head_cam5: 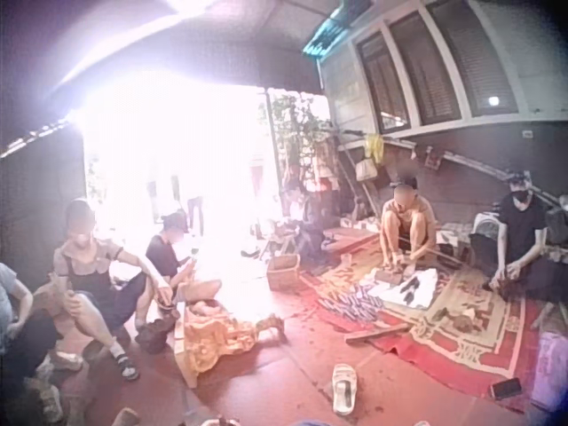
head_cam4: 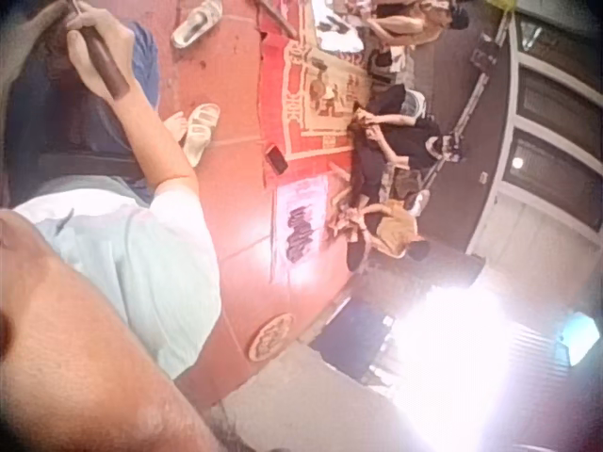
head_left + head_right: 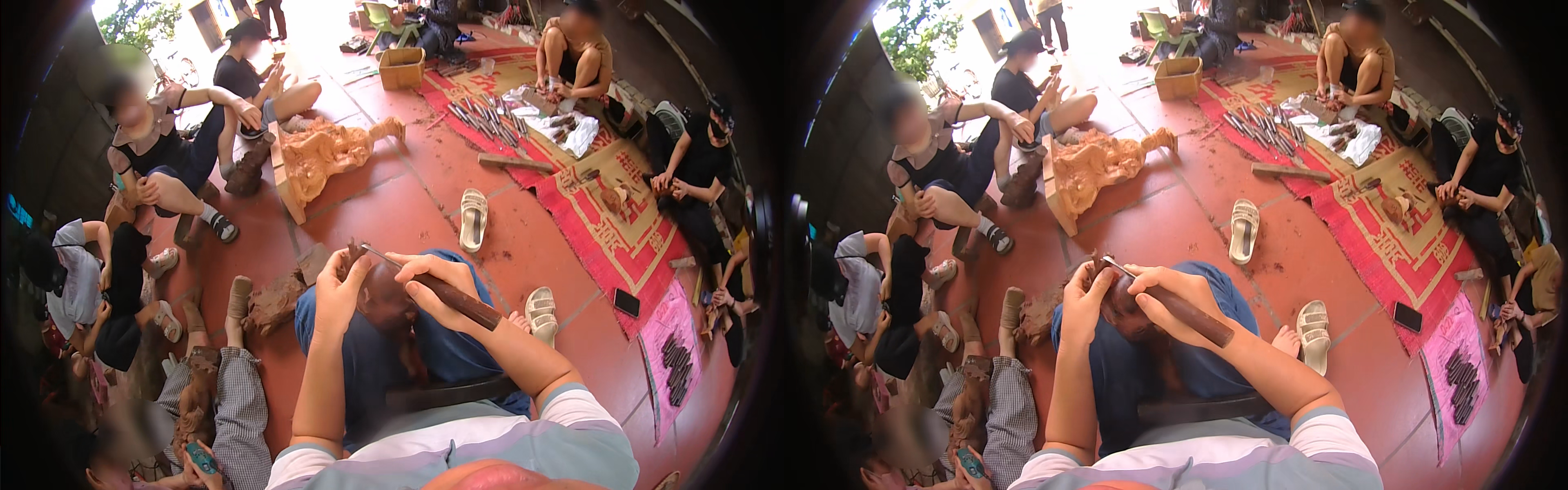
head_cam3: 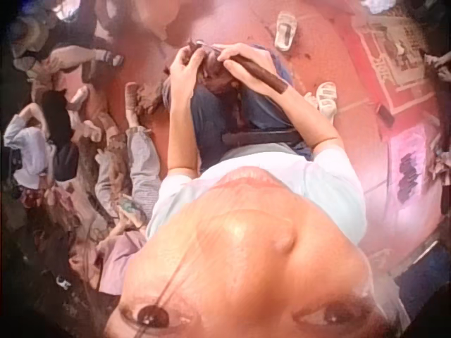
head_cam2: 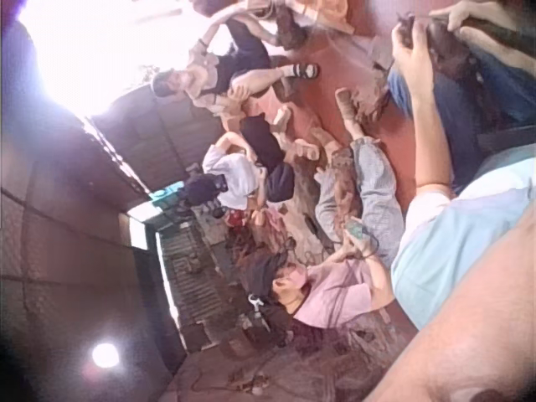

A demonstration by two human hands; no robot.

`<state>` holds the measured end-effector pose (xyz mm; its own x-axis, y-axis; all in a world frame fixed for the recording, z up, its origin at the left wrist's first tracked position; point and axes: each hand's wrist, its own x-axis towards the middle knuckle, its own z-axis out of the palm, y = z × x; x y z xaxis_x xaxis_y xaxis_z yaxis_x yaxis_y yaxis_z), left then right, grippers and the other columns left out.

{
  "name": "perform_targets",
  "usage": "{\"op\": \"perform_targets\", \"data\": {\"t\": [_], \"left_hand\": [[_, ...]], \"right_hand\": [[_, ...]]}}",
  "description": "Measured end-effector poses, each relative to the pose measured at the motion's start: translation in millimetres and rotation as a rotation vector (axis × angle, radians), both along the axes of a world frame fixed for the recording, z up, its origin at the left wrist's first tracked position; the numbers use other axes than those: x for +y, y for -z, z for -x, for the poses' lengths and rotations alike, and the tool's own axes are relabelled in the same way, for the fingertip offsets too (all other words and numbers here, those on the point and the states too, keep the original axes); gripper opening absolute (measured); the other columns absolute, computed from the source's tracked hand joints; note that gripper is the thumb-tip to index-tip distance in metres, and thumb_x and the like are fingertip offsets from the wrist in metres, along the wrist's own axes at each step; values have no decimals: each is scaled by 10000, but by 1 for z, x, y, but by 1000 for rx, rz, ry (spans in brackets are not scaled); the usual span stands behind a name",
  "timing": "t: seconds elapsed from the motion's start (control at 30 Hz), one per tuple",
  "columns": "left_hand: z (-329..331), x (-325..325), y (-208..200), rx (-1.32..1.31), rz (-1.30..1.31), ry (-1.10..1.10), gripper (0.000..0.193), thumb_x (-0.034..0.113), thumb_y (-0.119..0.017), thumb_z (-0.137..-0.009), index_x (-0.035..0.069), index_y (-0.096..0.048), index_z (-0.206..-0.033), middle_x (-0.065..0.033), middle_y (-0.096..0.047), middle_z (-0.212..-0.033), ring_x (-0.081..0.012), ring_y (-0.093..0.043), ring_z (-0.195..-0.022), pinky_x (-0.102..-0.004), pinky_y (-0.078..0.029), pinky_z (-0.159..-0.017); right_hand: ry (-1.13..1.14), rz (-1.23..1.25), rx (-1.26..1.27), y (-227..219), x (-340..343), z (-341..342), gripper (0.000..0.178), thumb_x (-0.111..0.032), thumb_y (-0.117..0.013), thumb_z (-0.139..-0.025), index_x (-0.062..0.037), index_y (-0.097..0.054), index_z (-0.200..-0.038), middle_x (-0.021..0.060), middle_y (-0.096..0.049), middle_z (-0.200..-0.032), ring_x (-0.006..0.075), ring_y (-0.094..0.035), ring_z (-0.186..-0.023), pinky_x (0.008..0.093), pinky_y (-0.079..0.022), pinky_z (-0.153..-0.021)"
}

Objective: The person sits on the floor and carves a small wooden figurine using a chisel and a wooden mallet. They repeatedly strike the chisel to shape the wood, occasionally pausing to inspect the piece.

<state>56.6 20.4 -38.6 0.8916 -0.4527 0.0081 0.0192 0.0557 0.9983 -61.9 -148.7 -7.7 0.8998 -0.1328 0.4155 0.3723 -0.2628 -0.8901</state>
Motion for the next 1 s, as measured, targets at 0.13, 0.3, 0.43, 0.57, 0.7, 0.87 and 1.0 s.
{"op": "perform_targets", "data": {"t": [0.13, 0.3, 0.43, 0.57, 0.7, 0.87, 1.0], "left_hand": [[-1, -6, 6, -15, 90, -39, 196, 175, -654, -960, 12, -645, -1068, 17, -647, -873, -32, -568, -732, -189, -457, -618], [0, -7, 1, 78, 58, -21, 218, 180, -689, -936, 0, -659, -1054, 7, -661, -915, -39, -582, -793, -197, -462, -681], [0, -7, 6, 42, 83, -37, 224, 196, -713, -919, 0, -682, -1025, 6, -675, -904, -37, -581, -774, -200, -458, -640], [-1, -9, 7, 59, 56, -50, 292, 259, -754, -892, 11, -695, -1033, 12, -685, -858, -35, -574, -701, -199, -442, -582], [2, -9, 5, 57, 92, -58, 293, 249, -760, -890, 11, -691, -1047, -17, -701, -909, -59, -615, -768, -215, -489, -658], [4, -14, 0, 94, 126, -48, 264, 212, -746, -903, -2, -683, -1044, -36, -706, -948, -79, -637, -831, -231, -512, -728], [2, -11, 3, 91, 135, -28, 272, 219, -740, -909, -3, -675, -1050, -35, -702, -944, -78, -632, -829, -230, -510, -723]], "right_hand": [[-64, -197, -102, 14, -4, -14, 193, -18, -589, -911, -51, -545, -1095, 218, -634, -1260, 183, -636, -1091, 310, -486, -950], [-148, -357, -79, 36, -9, -25, 207, -19, -559, -932, -71, -463, -1108, 208, -597, -1306, 189, -557, -1202, 349, -444, -1011], [-190, -412, -47, 37, -4, -28, 189, 5, -526, -931, -59, -570, -1103, 132, -629, -1274, 116, -568, -1010, 277, -477, -852], [-246, -299, -110, 29, -12, -27, 125, -21, -543, -927, -47, -596, -1036, 183, -599, -1346, 128, -581, -1016, 280, -468, -890], [-271, -259, -88, 29, -17, -28, 89, -26, -558, -914, -47, -590, -995, 192, -620, -1318, 122, -584, -970, 283, -475, -869], [-240, -185, -125, 25, -19, -29, 71, -22, -577, -893, -46, -590, -959, 186, -640, -1292, 107, -572, -861, 267, -484, -777], [-235, -139, -93, 20, -20, -28, 71, -18, -582, -890, -45, -591, -955, 168, -649, -1282, 105, -565, -813, 266, -485, -735]]}}
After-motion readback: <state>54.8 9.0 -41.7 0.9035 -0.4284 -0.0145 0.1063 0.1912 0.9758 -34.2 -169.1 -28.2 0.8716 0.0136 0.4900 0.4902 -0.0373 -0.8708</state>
